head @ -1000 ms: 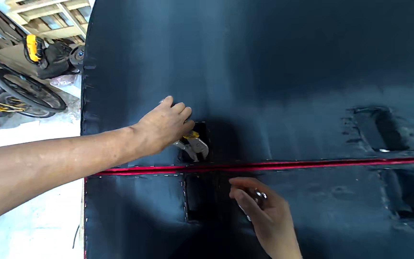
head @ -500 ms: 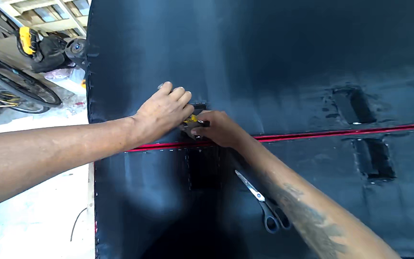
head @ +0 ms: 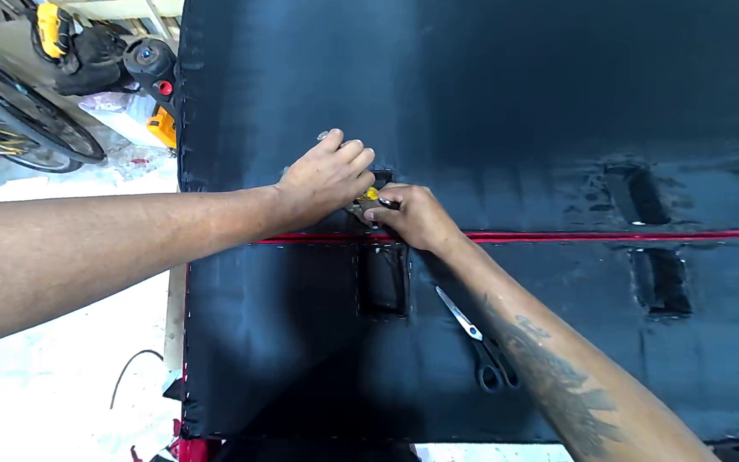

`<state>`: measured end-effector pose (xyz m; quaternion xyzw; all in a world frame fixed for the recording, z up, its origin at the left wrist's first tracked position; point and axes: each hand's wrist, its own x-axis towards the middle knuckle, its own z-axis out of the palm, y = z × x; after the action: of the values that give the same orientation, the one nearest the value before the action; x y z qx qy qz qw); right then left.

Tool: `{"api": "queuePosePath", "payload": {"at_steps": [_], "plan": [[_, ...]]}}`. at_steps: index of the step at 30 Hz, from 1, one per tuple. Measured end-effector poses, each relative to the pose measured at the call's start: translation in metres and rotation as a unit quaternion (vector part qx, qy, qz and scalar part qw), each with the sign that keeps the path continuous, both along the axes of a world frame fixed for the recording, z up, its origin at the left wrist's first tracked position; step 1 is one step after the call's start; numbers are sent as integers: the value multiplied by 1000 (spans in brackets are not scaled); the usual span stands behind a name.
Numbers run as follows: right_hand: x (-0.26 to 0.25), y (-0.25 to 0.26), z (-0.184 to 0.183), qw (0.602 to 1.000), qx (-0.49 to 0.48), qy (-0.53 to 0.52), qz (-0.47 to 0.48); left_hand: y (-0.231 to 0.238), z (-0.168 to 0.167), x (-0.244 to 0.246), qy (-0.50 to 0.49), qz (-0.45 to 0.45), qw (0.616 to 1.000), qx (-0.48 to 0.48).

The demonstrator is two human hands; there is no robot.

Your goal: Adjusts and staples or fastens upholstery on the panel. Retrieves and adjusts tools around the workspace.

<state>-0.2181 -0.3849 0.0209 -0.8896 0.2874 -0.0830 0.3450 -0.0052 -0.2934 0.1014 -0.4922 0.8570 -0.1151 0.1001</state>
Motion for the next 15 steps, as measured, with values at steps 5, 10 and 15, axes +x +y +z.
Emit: {"api": "queuePosePath", "payload": {"at_steps": [5,10,15], "plan": [[2,4,0,1000,-18,-8,-7,3,-3,2,17,-2,1000,-9],[2,9,-3,999,-27,-20,-13,14,-5,8,10,2,1000,5],[0,11,-4,999,-26,-20,-16,16,-9,6,0,-1,1000,-8]]}}
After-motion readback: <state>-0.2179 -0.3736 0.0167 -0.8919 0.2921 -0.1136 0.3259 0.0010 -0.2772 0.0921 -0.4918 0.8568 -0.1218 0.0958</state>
